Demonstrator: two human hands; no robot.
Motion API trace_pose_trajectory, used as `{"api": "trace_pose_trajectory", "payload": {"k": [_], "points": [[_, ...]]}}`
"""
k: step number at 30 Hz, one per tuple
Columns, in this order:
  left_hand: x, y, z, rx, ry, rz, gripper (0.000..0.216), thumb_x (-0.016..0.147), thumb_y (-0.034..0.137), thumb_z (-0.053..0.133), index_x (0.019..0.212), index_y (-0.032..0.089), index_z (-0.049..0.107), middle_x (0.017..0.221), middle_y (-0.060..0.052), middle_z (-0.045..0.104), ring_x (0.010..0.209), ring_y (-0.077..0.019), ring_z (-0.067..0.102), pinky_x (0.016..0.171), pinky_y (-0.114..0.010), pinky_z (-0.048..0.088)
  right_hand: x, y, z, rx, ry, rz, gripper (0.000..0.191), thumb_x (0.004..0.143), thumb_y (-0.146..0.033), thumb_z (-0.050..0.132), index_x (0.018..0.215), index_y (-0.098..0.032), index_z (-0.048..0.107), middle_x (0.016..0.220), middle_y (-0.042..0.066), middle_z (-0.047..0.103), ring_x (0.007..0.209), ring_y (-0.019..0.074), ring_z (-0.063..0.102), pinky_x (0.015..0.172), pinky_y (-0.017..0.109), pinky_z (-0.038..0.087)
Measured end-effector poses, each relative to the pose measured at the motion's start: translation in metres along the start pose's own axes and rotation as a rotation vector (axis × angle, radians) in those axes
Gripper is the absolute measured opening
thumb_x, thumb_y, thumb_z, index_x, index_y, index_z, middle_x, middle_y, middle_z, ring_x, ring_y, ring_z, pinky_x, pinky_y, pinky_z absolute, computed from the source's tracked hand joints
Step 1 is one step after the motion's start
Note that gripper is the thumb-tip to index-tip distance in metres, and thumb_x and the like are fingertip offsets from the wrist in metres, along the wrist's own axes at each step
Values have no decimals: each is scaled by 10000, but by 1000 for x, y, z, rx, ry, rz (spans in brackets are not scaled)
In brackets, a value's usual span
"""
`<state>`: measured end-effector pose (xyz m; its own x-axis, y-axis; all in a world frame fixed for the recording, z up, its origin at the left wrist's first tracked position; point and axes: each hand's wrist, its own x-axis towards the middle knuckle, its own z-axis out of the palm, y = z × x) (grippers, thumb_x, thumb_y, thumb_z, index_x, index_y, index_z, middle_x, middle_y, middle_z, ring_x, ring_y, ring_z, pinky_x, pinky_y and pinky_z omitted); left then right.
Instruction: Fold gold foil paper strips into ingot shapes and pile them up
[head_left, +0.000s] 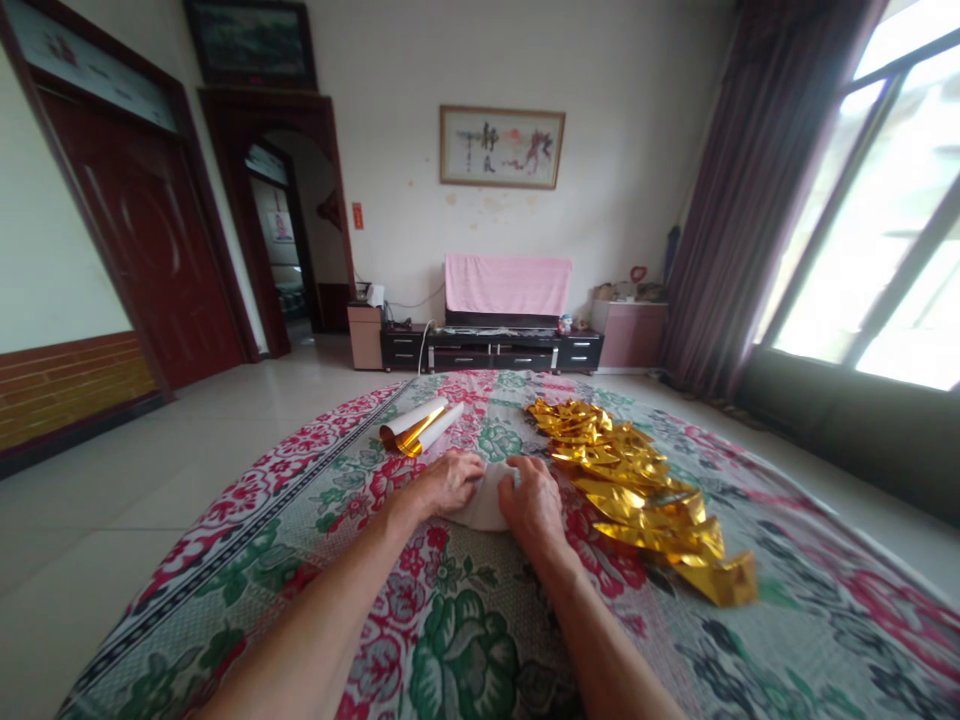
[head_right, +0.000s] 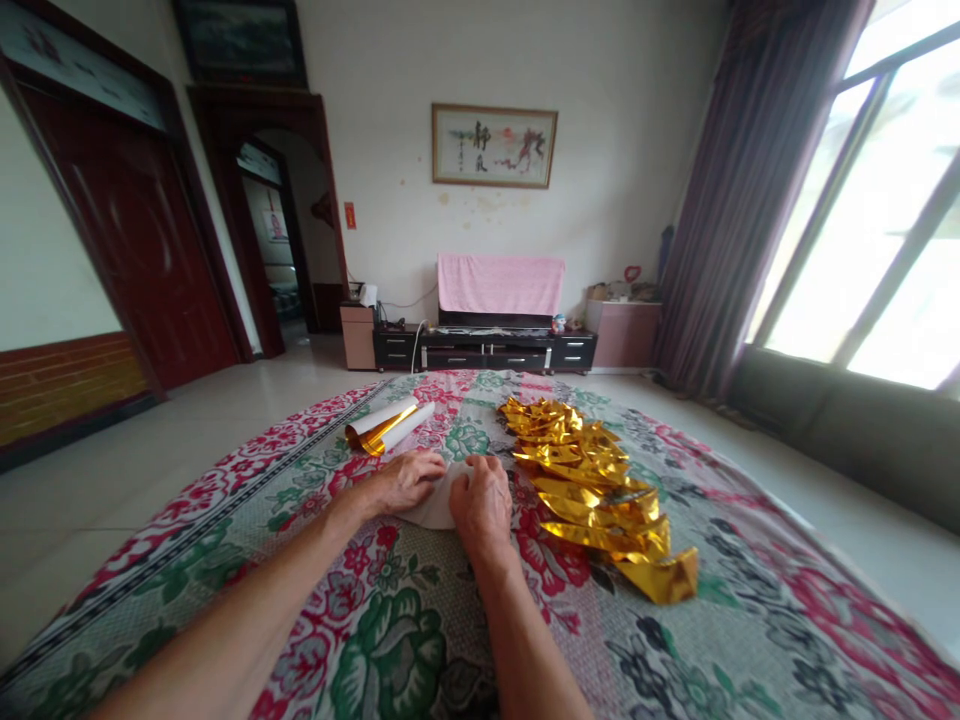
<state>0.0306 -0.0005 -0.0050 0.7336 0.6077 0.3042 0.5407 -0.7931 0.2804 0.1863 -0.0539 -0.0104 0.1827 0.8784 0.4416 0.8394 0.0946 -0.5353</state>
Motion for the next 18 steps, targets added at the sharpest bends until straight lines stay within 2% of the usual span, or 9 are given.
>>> {"api": "trace_pose_trajectory", "payload": {"k": [3,8,13,18], "points": [[-1,0,-1,-8,-26,16,255,765,120,436,826,186,675,980,-45,628,964,-164,550,917,-273,395,3,-2,-7,-69,-70,121,387,770,-245,446,1114,-121,574,995,147,637,913,242,592,750,299,400],[0,-2,1,-21,-16,24,260,764,127,441,873,182,670,1038,-44,621,1018,-170,538,945,-280,376,8,2,-7,-72,-167,159,432,744,-250,471,1153,-132,544,868,115,678,835,246,627,683,294,402],[-1,-5,2,-83,-7,27,266,740,122,454,882,184,671,1058,-44,617,1037,-169,531,955,-269,373,9,5,-1,-30,-119,81,421,721,-193,473,1129,-129,558,877,95,672,827,210,622,687,259,403],[-1,-5,1,-72,-32,12,304,704,96,463,911,194,663,1070,-40,610,1009,-172,539,928,-265,394,8,0,0,95,39,-4,391,750,-198,445,1114,-107,554,914,94,658,845,189,603,734,246,412]]}}
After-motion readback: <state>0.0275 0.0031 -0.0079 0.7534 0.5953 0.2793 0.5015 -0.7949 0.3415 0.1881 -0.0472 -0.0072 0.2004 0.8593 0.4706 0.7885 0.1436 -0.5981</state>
